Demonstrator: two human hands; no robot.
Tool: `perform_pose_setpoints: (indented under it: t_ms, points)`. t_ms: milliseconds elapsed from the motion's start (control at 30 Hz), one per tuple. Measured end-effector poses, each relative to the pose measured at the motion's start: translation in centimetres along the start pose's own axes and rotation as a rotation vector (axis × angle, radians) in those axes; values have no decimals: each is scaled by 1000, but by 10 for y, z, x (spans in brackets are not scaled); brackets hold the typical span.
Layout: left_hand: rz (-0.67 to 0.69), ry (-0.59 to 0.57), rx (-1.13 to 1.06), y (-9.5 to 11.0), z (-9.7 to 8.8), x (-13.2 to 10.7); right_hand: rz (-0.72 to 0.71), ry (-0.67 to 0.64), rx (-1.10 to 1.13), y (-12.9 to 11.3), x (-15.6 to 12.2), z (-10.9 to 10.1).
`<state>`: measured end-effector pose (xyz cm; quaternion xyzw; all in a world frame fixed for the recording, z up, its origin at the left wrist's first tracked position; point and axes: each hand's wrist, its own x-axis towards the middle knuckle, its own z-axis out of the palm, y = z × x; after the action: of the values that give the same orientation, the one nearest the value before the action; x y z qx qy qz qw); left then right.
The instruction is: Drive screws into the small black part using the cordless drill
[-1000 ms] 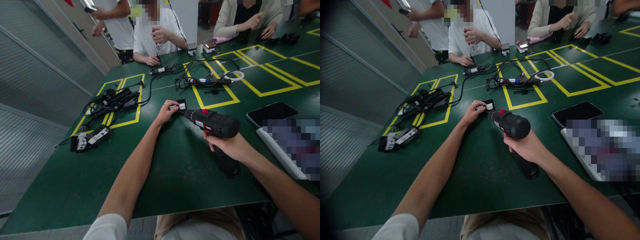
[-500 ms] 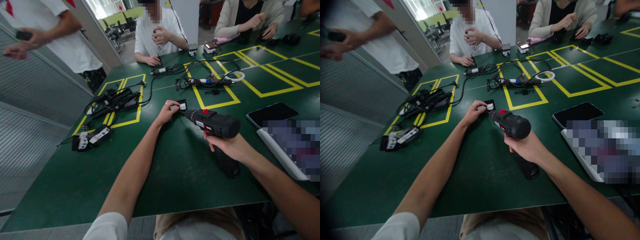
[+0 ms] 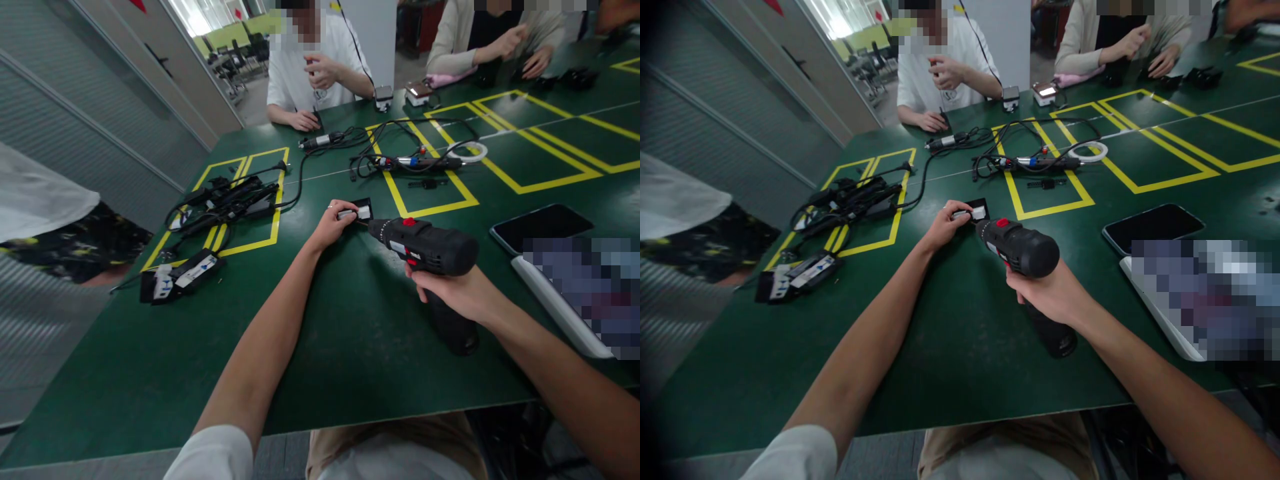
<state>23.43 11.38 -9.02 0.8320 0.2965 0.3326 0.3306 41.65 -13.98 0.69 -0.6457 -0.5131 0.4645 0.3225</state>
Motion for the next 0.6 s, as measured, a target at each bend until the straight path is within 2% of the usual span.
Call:
perform_pose_setpoints:
  t_ms: [600]
  points:
    - [-5,-9,1,-1,-1,0,-24,12,16,9,2,-1]
